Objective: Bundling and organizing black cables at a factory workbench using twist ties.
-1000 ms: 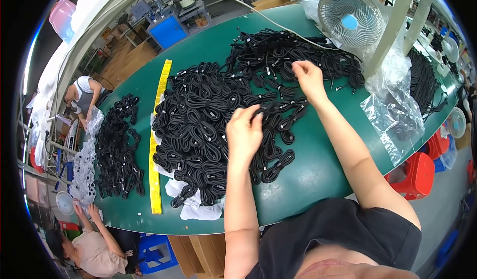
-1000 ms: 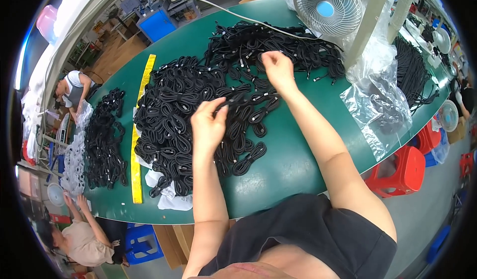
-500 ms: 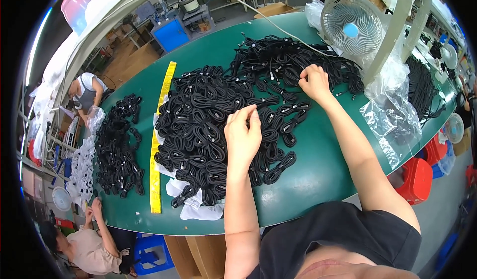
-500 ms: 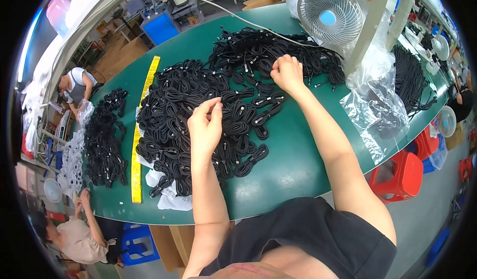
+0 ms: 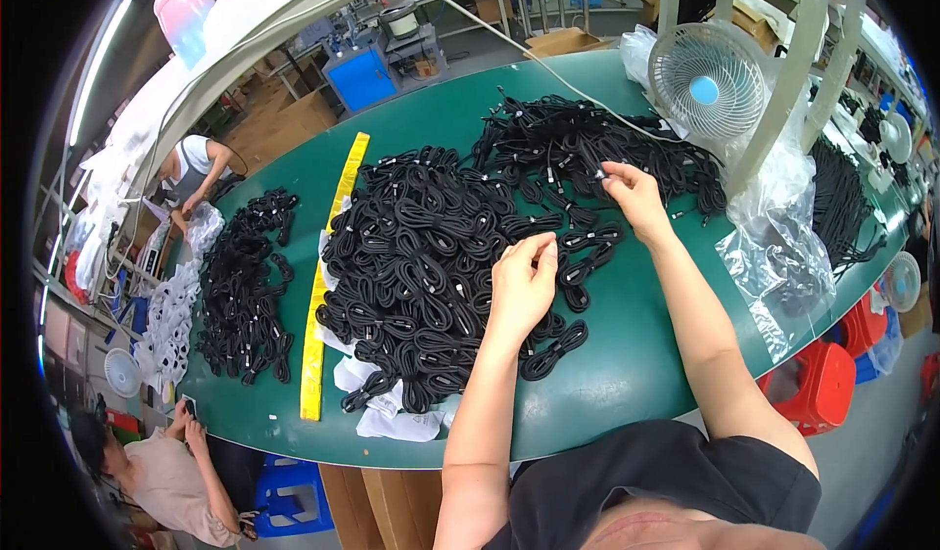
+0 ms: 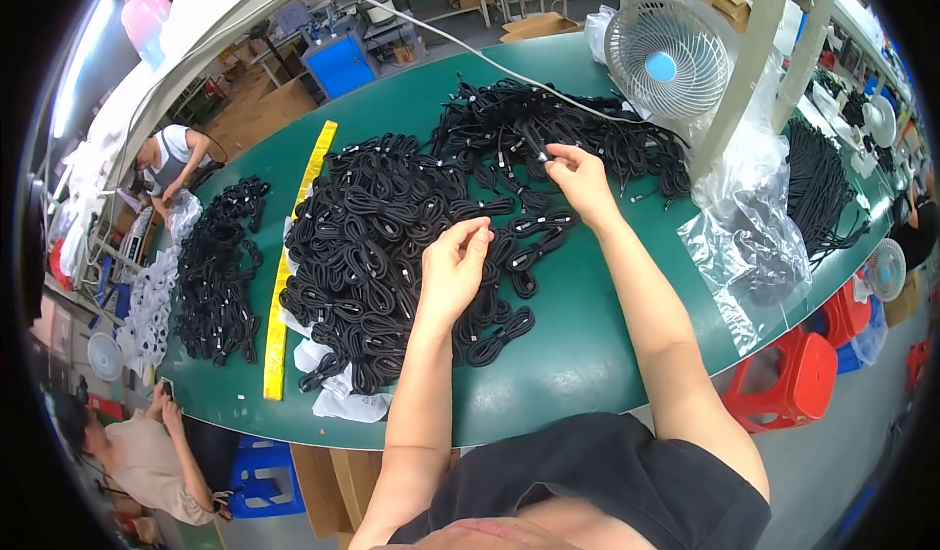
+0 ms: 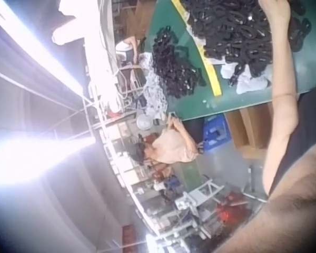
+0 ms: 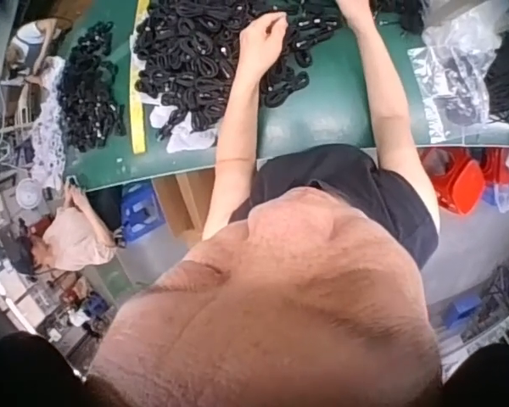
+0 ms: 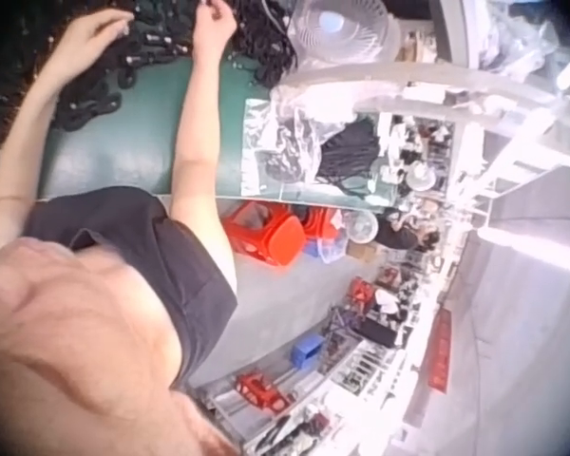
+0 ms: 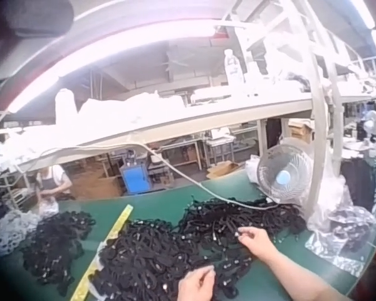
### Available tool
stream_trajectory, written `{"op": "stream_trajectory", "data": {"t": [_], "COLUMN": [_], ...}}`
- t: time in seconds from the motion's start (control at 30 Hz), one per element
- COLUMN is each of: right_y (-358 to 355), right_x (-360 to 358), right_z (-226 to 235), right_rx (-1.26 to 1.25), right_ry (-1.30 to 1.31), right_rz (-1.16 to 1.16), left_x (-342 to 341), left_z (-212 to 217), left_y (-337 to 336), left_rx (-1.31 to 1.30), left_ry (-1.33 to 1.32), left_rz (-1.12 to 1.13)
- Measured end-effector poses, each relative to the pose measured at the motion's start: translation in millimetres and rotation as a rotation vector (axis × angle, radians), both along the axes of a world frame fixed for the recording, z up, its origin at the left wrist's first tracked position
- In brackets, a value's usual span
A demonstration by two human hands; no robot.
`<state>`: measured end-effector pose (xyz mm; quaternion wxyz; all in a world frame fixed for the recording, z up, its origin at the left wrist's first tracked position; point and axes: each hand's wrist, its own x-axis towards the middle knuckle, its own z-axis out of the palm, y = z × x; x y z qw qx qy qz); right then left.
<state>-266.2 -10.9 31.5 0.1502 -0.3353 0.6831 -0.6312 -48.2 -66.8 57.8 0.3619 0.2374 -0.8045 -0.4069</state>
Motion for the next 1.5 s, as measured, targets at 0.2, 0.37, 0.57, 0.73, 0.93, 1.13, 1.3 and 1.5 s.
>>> {"op": "stream_trajectory", "data": {"t": [0.2,0.37,0.57,0.73,0.93,1.13,1.3,1.5], "right_y": [30.2,30.4,29.5,34.4,33.1,41.9,37.8,36.8], "right_x": [62.7,86.8,90.7,100.2,95.4,89.3,91.4,96.5], "right_z": [61.2,64.5,54.4,65.4,64.6,70.3,56.4,61.0], "right_rx": [-0.317,-0.359,-0.259,-0.328,-0.321,-0.201,-0.024,-0.080], "right_ry": [-0.323,-0.574,-0.315,0.788,1.003,0.195,0.172,0.245], "right_rz": [0.569,0.704,0.511,0.009,0.204,0.197,0.343,0.202], "left_x": [-5.8,-5.3,-9.0,-7.1,-9.2,-8.7,-9.2,-11.7], "left_z": [12.1,-1.4,6.8,3.7,2.9,12.5,4.6,6.3], "left_y": [6.7,2.5,7.1,6.9,13.3,11.1,10.8,9.4], "left_rx": [0.574,0.587,0.802,0.702,0.625,0.807,0.799,0.739], "left_ry": [0.286,0.504,0.653,0.550,0.402,0.447,0.512,0.467], "left_rz": [-0.235,-0.325,-0.421,-0.244,-0.284,-0.416,-0.378,-0.354]}}
